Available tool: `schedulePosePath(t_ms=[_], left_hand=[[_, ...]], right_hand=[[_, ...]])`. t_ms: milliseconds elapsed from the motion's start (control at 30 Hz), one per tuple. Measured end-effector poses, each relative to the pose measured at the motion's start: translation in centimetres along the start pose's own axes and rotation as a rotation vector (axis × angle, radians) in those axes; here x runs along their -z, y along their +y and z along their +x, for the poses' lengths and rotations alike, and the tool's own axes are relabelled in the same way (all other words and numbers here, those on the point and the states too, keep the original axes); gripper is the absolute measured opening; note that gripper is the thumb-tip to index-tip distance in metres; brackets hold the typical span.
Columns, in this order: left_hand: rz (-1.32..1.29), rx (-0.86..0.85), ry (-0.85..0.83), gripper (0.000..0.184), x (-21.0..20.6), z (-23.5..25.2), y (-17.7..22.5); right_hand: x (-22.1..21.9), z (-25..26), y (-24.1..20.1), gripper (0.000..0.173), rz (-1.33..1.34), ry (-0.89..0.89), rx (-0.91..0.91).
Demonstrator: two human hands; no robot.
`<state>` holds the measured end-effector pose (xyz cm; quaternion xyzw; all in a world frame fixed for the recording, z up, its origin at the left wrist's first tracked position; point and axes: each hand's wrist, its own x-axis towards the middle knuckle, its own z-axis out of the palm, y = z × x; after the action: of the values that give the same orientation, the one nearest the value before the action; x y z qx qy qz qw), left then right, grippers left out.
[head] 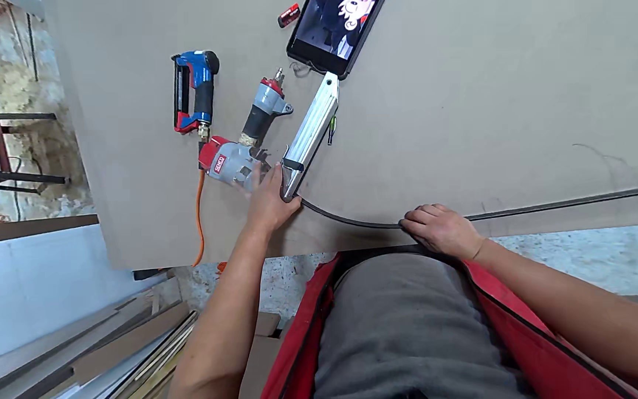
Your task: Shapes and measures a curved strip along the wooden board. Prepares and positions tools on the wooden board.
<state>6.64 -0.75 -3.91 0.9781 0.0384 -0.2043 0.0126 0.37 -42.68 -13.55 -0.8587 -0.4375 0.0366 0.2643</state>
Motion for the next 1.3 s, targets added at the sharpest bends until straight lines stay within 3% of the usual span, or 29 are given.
schedulePosePath(t_ms=[233,367,567,633,767,833,900,967,1033,1100,1167,1200,1233,1300], left_hand=[[0.049,-0.068,-0.02,0.099,0.1,0.2,-0.1],[0.048,-0.049,0.002,0.097,-0.2,0.2,0.4],[-0.011,-0.029,-0.039,0.098,0.4,0.2,0.7],[-0.032,-0.014,-0.048,0.099,0.7,0.2,0.9],[-0.066,0.035,-0.063,0.097,1.3,0.4,1.4],[-0.066,0.047,-0.058,0.095,1.0,0.3,1.7],[-0.071,0.077,-0.064,0.094,1.0,0.3,2.1],[-0.081,0.103,-0.054,0.094,0.9,0.2,2.4],[-0.119,0.153,0.029,0.087,0.5,-0.4,2.8],[-0.272,0.333,0.264,0.075,-1.0,-2.8,5.0],[-0.461,0.655,0.522,0.061,-3.4,-6.6,10.3],[-0.561,0.818,0.568,0.058,-4.9,-8.5,13.8],[-0.691,0.948,0.511,0.062,-6.6,-10.1,17.5],[-0.919,1.039,0.334,0.074,-10.1,-11.9,24.0]], right_hand=[[0.7,0.2,0.1,0.027,0.037,-0.037,-0.02],[2.0,0.0,0.1,0.031,0.103,-0.167,-0.064],[6.3,1.3,3.7,0.056,0.171,-0.414,0.013],[8.4,5.1,7.0,0.059,0.193,-0.386,0.035],[11.1,19.1,12.6,0.051,0.137,-0.221,0.136],[10.8,26.2,13.2,0.05,0.083,-0.155,0.204],[9.0,31.3,12.3,0.062,0.035,-0.21,0.253],[5.8,33.0,11.3,0.077,-0.05,-0.305,0.33],[3.0,32.7,11.3,0.074,-0.138,-0.24,0.427],[1.8,32.4,11.7,0.065,-0.169,-0.143,0.475],[1.7,32.4,11.9,0.066,-0.184,-0.14,0.478],[1.8,32.4,12.0,0.067,-0.191,-0.157,0.476],[2.0,32.6,12.0,0.069,-0.199,-0.176,0.476],[2.3,32.8,12.0,0.071,-0.221,-0.212,0.477]])
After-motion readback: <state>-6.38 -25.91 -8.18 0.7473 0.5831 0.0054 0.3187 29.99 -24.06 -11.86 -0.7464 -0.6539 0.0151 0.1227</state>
